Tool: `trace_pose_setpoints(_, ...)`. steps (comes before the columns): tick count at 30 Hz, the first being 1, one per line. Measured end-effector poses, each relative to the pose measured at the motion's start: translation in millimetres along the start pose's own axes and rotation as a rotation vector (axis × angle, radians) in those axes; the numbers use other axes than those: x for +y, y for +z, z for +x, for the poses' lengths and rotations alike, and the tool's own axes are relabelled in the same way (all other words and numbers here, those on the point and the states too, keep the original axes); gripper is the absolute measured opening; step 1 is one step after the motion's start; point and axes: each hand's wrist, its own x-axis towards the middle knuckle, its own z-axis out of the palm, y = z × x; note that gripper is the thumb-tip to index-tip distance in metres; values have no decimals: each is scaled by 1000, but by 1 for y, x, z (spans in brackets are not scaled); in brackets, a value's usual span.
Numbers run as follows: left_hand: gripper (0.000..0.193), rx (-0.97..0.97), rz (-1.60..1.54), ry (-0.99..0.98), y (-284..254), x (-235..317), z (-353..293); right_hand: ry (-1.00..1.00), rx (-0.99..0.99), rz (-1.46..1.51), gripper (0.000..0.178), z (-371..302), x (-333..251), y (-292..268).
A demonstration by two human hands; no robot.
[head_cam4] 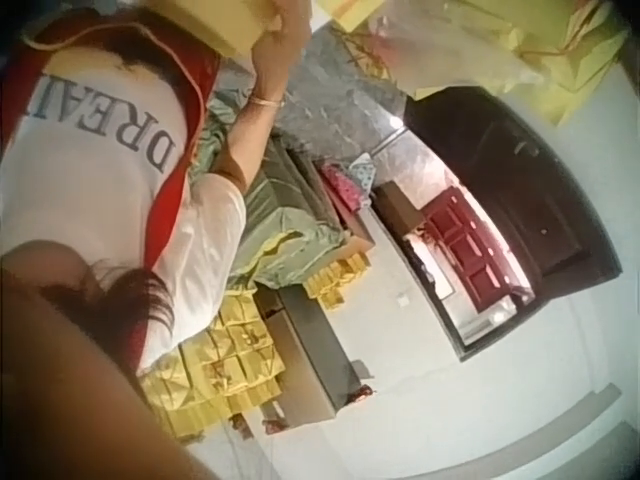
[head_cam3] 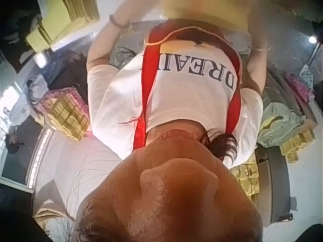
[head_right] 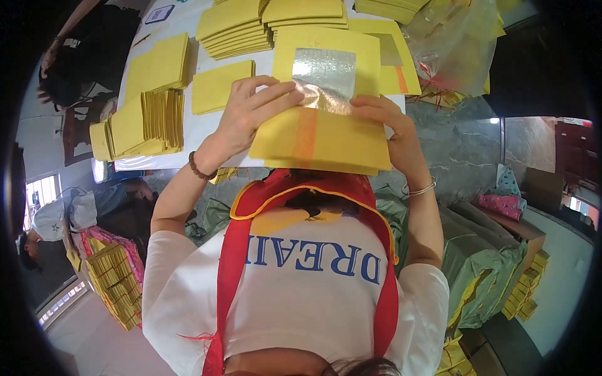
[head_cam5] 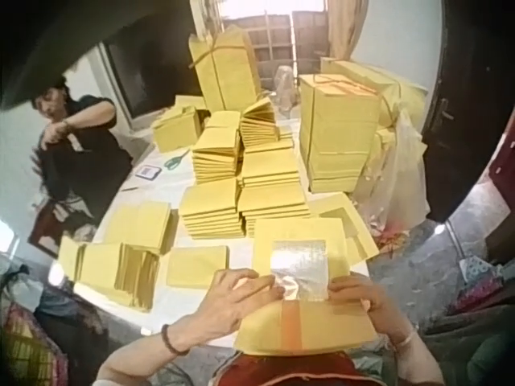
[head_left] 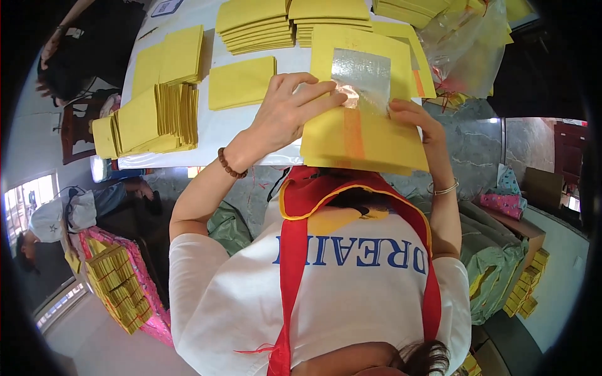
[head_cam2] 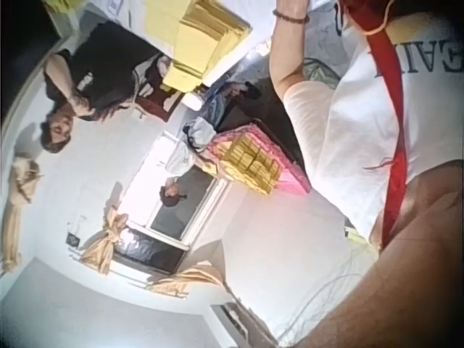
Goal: Folding and stacking yellow sheets of joss paper with silver foil centers.
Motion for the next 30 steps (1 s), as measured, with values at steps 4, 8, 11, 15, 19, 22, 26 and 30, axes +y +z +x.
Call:
trace_pose_setpoints(4,38,28,25,88,-14,13,-7,-95,33,-413,30,5,-29,-1)
trace_pose_setpoints(8,38,-120,-202,123,-26,15,-13,-218,-180,-734,29,-2,-52,-1)
trace_pose_setpoints(11,38,-149,-424,98,-23,19,-8,-262,-209,-783,25,-8,-57,6)
trace_pose_setpoints(15,37,-196,-466,88,-13,19,-13,-229,-220,-738,24,-19,-49,10)
trace_pose_setpoints(19,36,-249,-494,84,-15,20,-12,-208,-194,-676,24,-23,-45,10)
trace_pose_setpoints(22,33,-254,-592,25,-15,17,-10,-173,-148,-593,23,-22,-41,11)
trace_pose_setpoints(26,24,-259,-793,-219,-15,11,-14,-50,-80,-471,24,-24,-38,11)
trace_pose_setpoints(30,21,-158,-839,-508,-10,28,-15,454,70,-262,24,-28,-42,18)
